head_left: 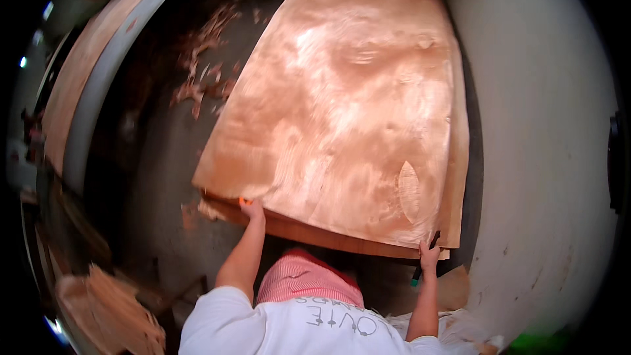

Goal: The person repairs defects in large wood veneer sheets by cutting out damaged sections with a utility knife and gluing in new patches, then uses a brush to apply adhesive to small veneer strips.

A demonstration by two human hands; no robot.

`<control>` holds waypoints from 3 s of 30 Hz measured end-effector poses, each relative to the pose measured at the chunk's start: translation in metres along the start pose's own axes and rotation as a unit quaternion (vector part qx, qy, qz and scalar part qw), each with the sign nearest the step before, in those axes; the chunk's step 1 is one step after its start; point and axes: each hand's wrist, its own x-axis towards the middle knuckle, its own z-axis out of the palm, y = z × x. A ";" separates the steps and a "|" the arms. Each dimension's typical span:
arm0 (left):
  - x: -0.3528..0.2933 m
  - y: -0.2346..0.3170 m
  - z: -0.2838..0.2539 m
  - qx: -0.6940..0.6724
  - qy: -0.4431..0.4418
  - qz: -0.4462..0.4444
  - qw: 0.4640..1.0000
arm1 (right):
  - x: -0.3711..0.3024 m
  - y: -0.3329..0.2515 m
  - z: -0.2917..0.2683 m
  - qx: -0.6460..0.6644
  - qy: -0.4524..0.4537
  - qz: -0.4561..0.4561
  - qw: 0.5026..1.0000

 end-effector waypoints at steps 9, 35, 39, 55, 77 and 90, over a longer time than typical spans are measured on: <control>-0.009 -0.081 -0.001 0.070 0.157 -0.172 0.970 | 0.026 0.084 0.001 -0.306 0.018 -0.064 0.950; 0.012 -0.197 -0.036 0.178 0.148 -0.260 0.937 | 0.075 0.181 0.026 -0.467 -0.114 -0.003 0.877; -0.004 -0.192 -0.007 0.050 0.093 -0.240 0.965 | 0.091 0.196 0.018 -0.458 -0.102 0.014 0.883; -0.104 -0.160 0.060 0.077 0.040 -0.430 0.899 | 0.099 0.261 0.015 -0.453 -0.027 0.055 0.890; -0.167 -0.227 0.078 0.210 0.013 -0.399 0.893 | -0.043 0.376 -0.124 -0.293 0.217 0.250 0.897; -0.193 -0.203 0.043 0.533 -0.175 -0.069 0.825 | -0.129 0.309 -0.233 -0.386 0.248 0.076 0.885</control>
